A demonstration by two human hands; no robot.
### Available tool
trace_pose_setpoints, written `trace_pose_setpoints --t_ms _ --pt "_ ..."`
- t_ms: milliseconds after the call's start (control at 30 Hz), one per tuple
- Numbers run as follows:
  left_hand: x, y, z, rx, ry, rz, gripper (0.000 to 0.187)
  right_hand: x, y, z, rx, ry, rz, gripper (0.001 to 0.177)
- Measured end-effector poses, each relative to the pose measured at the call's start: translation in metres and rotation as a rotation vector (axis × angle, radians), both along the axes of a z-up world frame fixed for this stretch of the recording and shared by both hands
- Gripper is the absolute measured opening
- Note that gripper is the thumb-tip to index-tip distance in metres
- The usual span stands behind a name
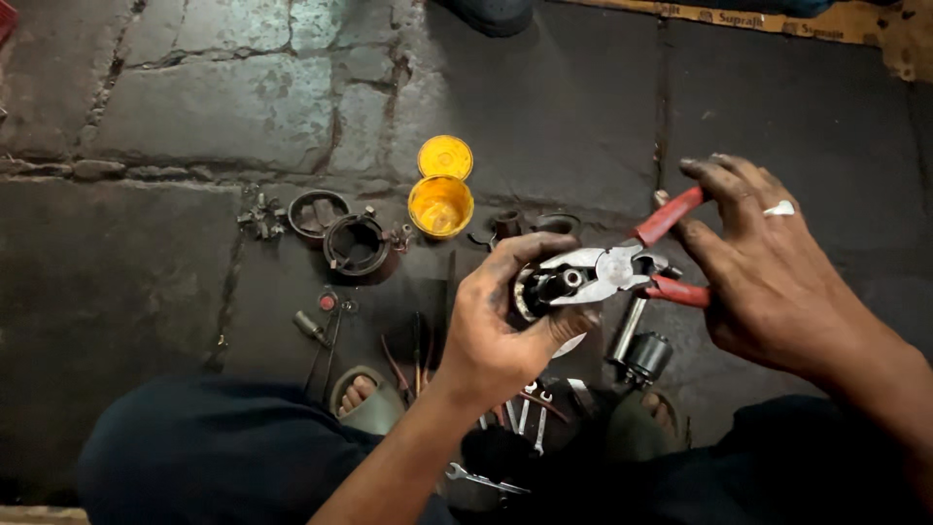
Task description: The person manipulates a mechanical component on a metal stand, using pliers to remove a small clip and a hammer with a metal rod to tap parts into place on a shaft.
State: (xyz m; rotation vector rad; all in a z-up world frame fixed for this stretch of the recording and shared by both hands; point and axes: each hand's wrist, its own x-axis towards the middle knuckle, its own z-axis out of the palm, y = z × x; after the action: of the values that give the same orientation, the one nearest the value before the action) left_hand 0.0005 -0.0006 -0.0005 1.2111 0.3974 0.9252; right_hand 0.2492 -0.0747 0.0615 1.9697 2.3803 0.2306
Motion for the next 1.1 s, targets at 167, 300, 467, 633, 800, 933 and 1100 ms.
trace_pose_setpoints --t_ms 167,300,467,633,800,933,1100 --pt "0.002 -0.002 0.000 0.010 0.006 0.000 0.056 0.002 -0.004 0.001 0.008 -0.040 -0.005 0.059" --pt "0.003 -0.003 0.000 -0.046 0.032 -0.011 0.054 0.005 -0.007 0.000 -0.001 -0.088 -0.038 0.058" --pt "0.003 -0.004 0.004 0.304 0.079 0.155 0.050 0.002 -0.011 0.003 -0.071 0.000 -0.181 0.056" --pt "0.003 -0.009 0.008 0.325 0.155 0.177 0.053 0.002 -0.013 -0.006 -0.037 0.049 -0.152 0.053" --pt "0.003 -0.009 0.010 0.340 0.162 0.204 0.056 0.002 -0.024 -0.006 -0.005 -0.066 -0.152 0.064" --pt "0.002 -0.012 0.008 0.347 0.144 0.197 0.056 0.001 -0.028 -0.010 -0.083 -0.073 -0.263 0.054" --pt "0.003 -0.016 0.005 0.384 0.152 0.214 0.050 0.003 -0.031 -0.006 0.013 -0.065 -0.209 0.057"
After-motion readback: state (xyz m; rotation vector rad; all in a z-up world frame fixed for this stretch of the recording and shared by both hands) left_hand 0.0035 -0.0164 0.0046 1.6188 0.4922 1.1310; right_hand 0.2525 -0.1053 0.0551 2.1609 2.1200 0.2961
